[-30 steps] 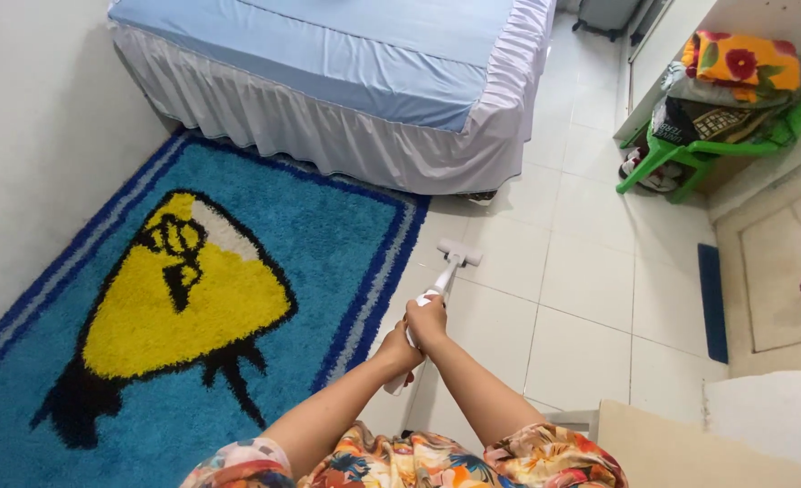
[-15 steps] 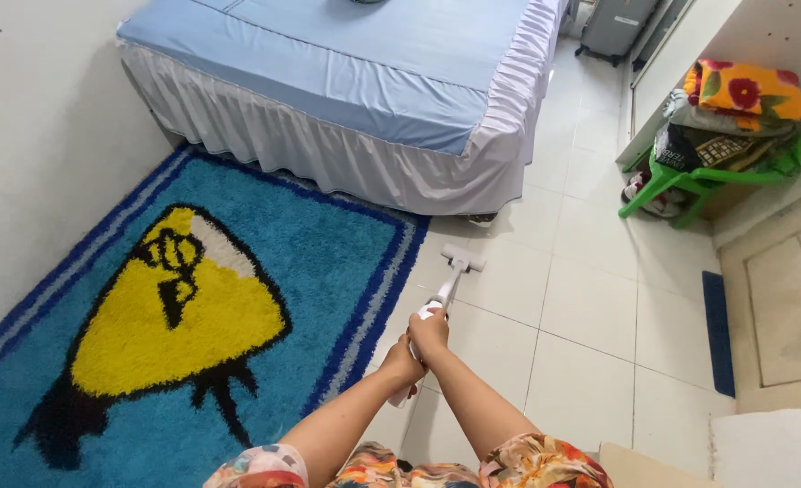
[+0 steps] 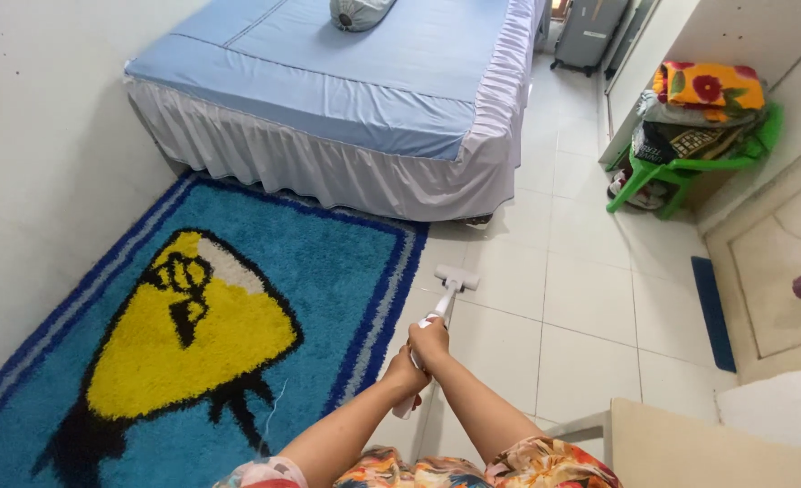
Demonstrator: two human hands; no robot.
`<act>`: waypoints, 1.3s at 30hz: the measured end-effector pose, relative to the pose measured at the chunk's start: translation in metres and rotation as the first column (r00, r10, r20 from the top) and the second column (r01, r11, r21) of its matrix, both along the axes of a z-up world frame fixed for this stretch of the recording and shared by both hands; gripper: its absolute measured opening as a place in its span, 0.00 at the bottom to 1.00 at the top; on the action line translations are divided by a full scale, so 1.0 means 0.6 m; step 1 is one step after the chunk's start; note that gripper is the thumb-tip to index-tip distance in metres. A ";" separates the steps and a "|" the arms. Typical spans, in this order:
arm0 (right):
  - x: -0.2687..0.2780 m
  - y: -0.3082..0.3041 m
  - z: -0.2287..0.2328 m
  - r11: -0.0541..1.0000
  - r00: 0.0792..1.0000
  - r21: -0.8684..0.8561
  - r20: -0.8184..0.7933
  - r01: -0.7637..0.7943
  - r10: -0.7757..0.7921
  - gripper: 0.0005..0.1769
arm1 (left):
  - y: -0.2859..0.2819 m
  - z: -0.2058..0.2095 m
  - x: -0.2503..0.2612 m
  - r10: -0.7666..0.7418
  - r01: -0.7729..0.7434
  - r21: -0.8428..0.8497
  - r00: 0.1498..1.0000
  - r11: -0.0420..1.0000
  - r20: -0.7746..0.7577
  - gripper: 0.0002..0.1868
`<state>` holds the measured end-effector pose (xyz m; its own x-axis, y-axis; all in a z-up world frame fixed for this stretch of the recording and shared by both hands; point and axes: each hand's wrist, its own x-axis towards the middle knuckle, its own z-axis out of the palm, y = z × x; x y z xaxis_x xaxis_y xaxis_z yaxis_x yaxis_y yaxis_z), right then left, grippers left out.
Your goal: The person uses a lint roller to clean a blue and yellow rug before moving on to clean the white tiled floor.
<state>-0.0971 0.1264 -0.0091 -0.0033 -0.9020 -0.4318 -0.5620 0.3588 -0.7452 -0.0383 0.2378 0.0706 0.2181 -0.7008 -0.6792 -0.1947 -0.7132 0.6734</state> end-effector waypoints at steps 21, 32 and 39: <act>0.079 0.438 -0.010 0.997 0.999 -0.078 -0.041 0.005 -0.009 0.39 | 0.442 -0.028 0.091 0.000 -0.004 -0.068 0.998 0.998 -0.062 0.29; 0.072 0.519 0.043 0.999 0.999 -0.020 -0.012 -0.049 0.049 0.42 | 0.533 0.022 0.095 0.008 -0.012 -0.052 0.997 0.999 -0.073 0.33; 0.053 0.508 0.016 0.997 0.997 -0.047 -0.028 -0.067 0.066 0.41 | 0.522 0.011 0.072 0.008 -0.010 -0.071 1.000 0.997 -0.029 0.38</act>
<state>-0.0655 0.4311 0.0005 0.0468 -0.9203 -0.3885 -0.6031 0.2840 -0.7454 0.0048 0.5509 0.0772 0.2056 -0.7456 -0.6338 -0.1685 -0.6650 0.7276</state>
